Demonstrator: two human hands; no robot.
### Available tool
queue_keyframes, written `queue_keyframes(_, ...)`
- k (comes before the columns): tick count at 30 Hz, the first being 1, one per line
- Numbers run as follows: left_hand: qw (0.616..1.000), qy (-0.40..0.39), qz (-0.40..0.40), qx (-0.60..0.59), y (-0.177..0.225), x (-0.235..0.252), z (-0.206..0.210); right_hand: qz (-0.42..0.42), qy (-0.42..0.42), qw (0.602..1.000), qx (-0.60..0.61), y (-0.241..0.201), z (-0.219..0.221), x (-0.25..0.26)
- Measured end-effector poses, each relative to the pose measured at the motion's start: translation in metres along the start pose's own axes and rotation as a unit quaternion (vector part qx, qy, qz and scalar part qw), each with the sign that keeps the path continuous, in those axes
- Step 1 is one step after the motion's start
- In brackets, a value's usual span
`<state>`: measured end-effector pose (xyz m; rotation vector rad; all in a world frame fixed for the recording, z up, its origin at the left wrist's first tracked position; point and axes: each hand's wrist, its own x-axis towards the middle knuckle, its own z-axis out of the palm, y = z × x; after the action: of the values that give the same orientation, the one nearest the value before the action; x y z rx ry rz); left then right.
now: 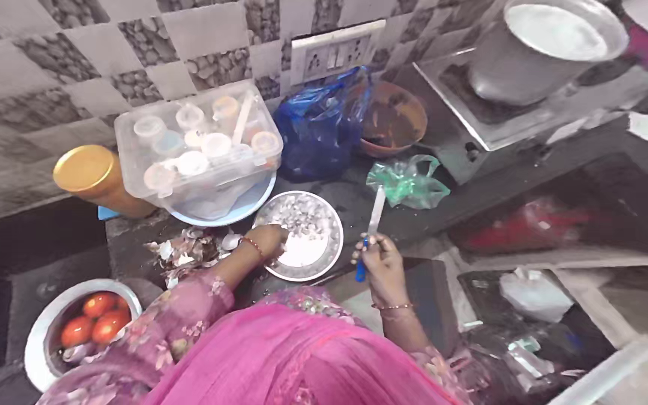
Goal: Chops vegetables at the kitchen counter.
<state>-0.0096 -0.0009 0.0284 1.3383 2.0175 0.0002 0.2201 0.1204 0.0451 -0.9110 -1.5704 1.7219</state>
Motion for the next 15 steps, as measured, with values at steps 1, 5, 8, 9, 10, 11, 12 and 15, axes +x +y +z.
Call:
queue_keyframes(1,1.000,-0.008,-0.001,0.012,0.002,0.003,0.000,0.006,0.002,1.000,0.005,0.002,0.001,-0.003)
queue_keyframes(5,0.998,-0.041,-0.008,0.055,0.005,0.012,0.000,0.018,-0.002,1.000,0.013,0.006,0.005,-0.009)
queue_keyframes(8,0.995,-0.068,-0.007,0.077,0.008,0.014,-0.004,0.031,-0.004,0.999,0.011,0.005,0.004,-0.009)
queue_keyframes(9,0.994,-0.076,-0.004,0.080,0.007,0.015,-0.003,0.033,-0.005,0.999,0.007,0.007,0.004,-0.010)
queue_keyframes(10,0.993,-0.081,-0.004,0.083,0.008,0.016,-0.002,0.036,-0.006,0.999,0.004,0.009,0.004,-0.009)
queue_keyframes(11,0.992,-0.083,-0.008,0.091,0.009,0.016,0.000,0.040,-0.006,0.999,0.000,0.011,0.005,-0.008)
queue_keyframes(12,0.991,-0.082,-0.015,0.107,0.012,0.015,0.002,0.044,-0.008,0.999,-0.004,0.012,0.007,-0.006)
queue_keyframes(15,0.986,-0.087,-0.041,0.135,0.026,0.012,-0.001,0.049,-0.021,0.998,-0.016,0.014,0.018,-0.002)
